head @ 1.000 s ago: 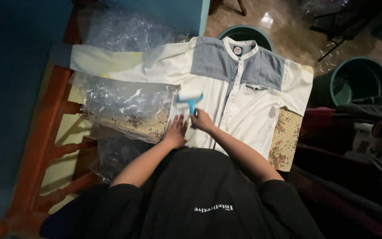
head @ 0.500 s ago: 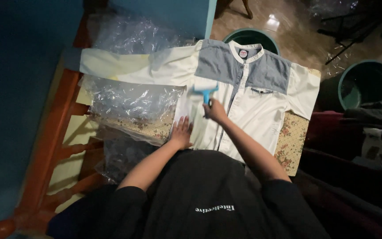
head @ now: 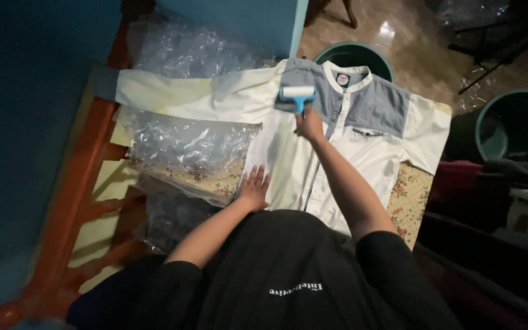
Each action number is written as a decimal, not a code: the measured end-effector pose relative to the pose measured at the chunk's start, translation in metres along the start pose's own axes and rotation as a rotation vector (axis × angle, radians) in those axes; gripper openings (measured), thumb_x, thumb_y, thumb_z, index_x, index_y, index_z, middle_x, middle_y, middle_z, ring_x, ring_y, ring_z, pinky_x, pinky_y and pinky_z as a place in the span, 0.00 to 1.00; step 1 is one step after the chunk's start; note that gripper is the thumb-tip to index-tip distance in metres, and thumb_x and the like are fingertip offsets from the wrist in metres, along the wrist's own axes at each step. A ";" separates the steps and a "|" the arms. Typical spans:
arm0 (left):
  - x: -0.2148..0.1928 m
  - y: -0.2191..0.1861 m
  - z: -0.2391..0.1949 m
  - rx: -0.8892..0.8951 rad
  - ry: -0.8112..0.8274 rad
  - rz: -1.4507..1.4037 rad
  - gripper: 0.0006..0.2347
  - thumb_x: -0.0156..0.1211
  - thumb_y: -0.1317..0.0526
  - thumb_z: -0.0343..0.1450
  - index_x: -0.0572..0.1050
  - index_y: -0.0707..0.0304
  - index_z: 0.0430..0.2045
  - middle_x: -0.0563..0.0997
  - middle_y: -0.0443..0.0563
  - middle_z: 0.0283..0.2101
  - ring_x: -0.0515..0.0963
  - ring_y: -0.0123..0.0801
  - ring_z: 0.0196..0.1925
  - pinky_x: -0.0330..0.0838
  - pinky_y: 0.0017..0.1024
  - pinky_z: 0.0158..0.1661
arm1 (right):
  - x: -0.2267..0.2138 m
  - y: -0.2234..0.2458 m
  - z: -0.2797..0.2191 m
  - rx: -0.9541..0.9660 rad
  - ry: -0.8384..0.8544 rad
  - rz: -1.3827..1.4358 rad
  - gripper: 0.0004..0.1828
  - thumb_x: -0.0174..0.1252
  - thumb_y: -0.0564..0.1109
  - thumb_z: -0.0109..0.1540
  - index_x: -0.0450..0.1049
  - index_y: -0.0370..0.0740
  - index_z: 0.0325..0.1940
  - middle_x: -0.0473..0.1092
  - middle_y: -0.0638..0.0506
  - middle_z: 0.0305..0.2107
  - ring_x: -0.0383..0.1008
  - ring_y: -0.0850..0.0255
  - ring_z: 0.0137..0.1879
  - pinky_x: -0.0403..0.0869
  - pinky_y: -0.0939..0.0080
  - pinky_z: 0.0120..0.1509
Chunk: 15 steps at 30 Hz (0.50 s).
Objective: The person unfolds a white and grey long-sleeved shirt on a table, smooths it out, and uses a lint roller to clean the front and sleeves. The shirt remains on the table at the end of the clip.
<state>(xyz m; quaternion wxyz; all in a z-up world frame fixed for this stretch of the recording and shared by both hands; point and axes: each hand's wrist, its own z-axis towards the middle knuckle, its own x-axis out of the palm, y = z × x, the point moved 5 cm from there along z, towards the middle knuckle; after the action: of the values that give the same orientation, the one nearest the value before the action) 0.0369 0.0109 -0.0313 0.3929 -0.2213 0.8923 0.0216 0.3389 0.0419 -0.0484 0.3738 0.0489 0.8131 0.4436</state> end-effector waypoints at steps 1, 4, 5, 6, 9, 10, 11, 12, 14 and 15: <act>0.003 0.002 0.003 -0.005 0.002 -0.003 0.47 0.63 0.43 0.69 0.39 0.62 0.76 0.26 0.69 0.77 0.24 0.65 0.78 0.26 0.65 0.71 | -0.003 -0.004 0.020 -0.002 0.006 0.001 0.17 0.53 0.49 0.69 0.74 0.31 0.53 0.76 0.45 0.19 0.81 0.54 0.26 0.79 0.54 0.34; 0.010 0.002 0.007 -0.008 -0.028 0.027 0.48 0.63 0.41 0.68 0.39 0.60 0.76 0.29 0.68 0.78 0.26 0.64 0.78 0.29 0.64 0.71 | -0.021 0.014 0.034 0.022 -0.046 -0.046 0.13 0.55 0.46 0.68 0.76 0.31 0.48 0.76 0.42 0.21 0.82 0.52 0.28 0.78 0.53 0.29; 0.011 0.002 0.007 -0.002 -0.023 0.030 0.47 0.63 0.41 0.68 0.38 0.60 0.76 0.29 0.67 0.78 0.26 0.64 0.78 0.28 0.64 0.71 | -0.033 0.042 0.013 0.048 -0.078 -0.046 0.17 0.58 0.49 0.67 0.76 0.32 0.53 0.76 0.36 0.32 0.79 0.44 0.42 0.77 0.46 0.44; 0.012 0.003 0.008 0.007 -0.019 0.035 0.47 0.62 0.42 0.68 0.38 0.60 0.76 0.28 0.67 0.78 0.25 0.64 0.78 0.28 0.64 0.71 | -0.047 0.070 -0.007 0.075 -0.112 -0.046 0.23 0.60 0.52 0.66 0.76 0.33 0.58 0.76 0.31 0.43 0.76 0.37 0.56 0.75 0.38 0.58; 0.003 0.004 0.001 0.029 -0.026 -0.022 0.48 0.63 0.42 0.68 0.38 0.60 0.76 0.28 0.67 0.78 0.26 0.64 0.78 0.30 0.64 0.71 | -0.027 0.013 0.034 0.110 -0.098 -0.056 0.24 0.61 0.48 0.66 0.73 0.34 0.63 0.74 0.30 0.49 0.74 0.37 0.60 0.73 0.38 0.63; 0.001 0.004 0.001 0.032 -0.027 -0.021 0.48 0.63 0.42 0.68 0.38 0.60 0.76 0.28 0.67 0.78 0.26 0.64 0.78 0.30 0.64 0.71 | -0.020 0.005 0.022 0.111 -0.102 -0.056 0.24 0.61 0.48 0.66 0.73 0.34 0.63 0.74 0.30 0.49 0.74 0.37 0.60 0.73 0.38 0.63; -0.002 0.004 0.000 0.029 -0.047 -0.033 0.46 0.65 0.44 0.68 0.41 0.61 0.76 0.30 0.67 0.78 0.28 0.65 0.79 0.31 0.64 0.71 | -0.011 -0.004 0.010 0.113 -0.074 0.148 0.25 0.60 0.48 0.67 0.69 0.31 0.64 0.73 0.31 0.41 0.78 0.40 0.49 0.78 0.42 0.51; -0.004 0.003 -0.001 0.029 -0.063 -0.044 0.45 0.66 0.46 0.68 0.44 0.61 0.76 0.32 0.68 0.78 0.31 0.65 0.79 0.33 0.64 0.71 | -0.001 -0.014 -0.004 0.119 -0.048 0.354 0.26 0.59 0.48 0.69 0.65 0.28 0.65 0.72 0.32 0.34 0.82 0.43 0.38 0.83 0.47 0.38; -0.007 0.002 0.003 0.008 -0.160 -0.128 0.36 0.64 0.51 0.69 0.53 0.61 0.72 0.42 0.67 0.77 0.38 0.63 0.79 0.42 0.64 0.70 | 0.015 -0.018 -0.056 0.125 -0.010 0.413 0.27 0.60 0.47 0.68 0.63 0.28 0.66 0.72 0.29 0.36 0.81 0.42 0.39 0.82 0.46 0.38; -0.010 0.002 0.005 -0.020 -0.260 -0.215 0.28 0.62 0.56 0.71 0.63 0.61 0.68 0.52 0.67 0.75 0.46 0.61 0.78 0.52 0.64 0.68 | 0.024 -0.020 -0.082 0.125 0.035 0.472 0.29 0.61 0.46 0.68 0.61 0.28 0.67 0.72 0.26 0.39 0.81 0.41 0.40 0.82 0.45 0.38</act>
<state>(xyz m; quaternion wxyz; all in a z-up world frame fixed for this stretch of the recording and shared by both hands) 0.0453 0.0178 -0.0278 0.5027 -0.3148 0.8049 0.0169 0.2731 -0.0163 -0.0503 0.2421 0.2529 0.8113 0.4681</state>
